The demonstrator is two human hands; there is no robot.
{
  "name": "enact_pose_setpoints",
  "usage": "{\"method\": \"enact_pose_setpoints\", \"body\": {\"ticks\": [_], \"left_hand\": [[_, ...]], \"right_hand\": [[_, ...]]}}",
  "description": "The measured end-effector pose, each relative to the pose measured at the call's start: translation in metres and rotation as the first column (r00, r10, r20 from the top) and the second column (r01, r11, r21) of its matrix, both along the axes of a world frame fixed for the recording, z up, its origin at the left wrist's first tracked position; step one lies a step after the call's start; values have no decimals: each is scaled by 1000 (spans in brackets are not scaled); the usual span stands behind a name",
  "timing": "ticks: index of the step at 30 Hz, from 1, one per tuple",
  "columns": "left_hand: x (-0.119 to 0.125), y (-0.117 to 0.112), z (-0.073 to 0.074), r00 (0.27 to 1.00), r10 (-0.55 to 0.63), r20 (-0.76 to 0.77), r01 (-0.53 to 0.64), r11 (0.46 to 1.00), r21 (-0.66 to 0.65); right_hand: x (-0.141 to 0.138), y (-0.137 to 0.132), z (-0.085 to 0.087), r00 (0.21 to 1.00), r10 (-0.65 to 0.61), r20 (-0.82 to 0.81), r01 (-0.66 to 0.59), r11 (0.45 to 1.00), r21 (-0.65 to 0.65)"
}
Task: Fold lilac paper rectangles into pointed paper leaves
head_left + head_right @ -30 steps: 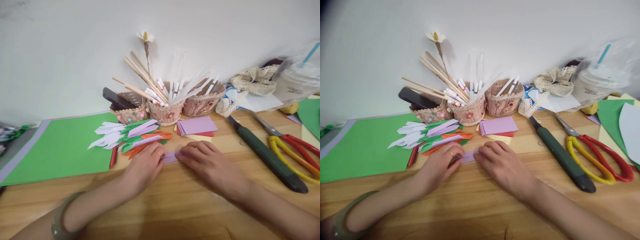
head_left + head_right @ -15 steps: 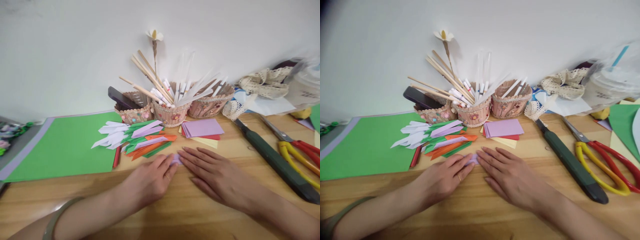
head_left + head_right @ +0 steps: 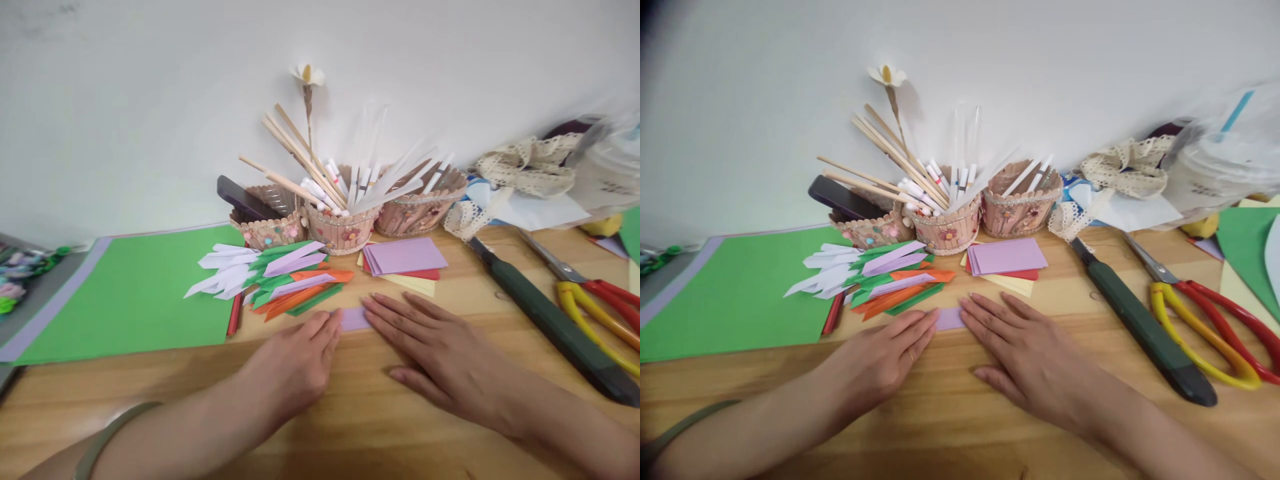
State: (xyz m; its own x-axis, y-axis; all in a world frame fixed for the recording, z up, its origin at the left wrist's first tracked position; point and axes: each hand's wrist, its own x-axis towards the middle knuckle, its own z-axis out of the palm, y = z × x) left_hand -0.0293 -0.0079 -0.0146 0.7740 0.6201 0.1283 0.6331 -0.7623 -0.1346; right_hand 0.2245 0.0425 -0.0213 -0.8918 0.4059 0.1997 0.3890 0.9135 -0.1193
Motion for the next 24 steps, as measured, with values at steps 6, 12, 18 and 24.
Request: {"method": "enact_pose_setpoints", "body": {"ticks": [6,12,18,24], "left_hand": [[-4,1,0,1000,-7,-2,7,1000,3],[1,1,6,999,-54,-6,55,995,88],[14,-3,1,977,-61,206,27,986,162],[17,-3,-8,946,-61,317,42,997,66]], "right_hand": [[11,6,7,1000,5,28,-5,1000,-15],[14,11,7,997,36,66,-35,999,-11],[1,8,10,993,-12,-117,14,1000,21],[-8,3,15,980,73,-186,-67,997,39]]}}
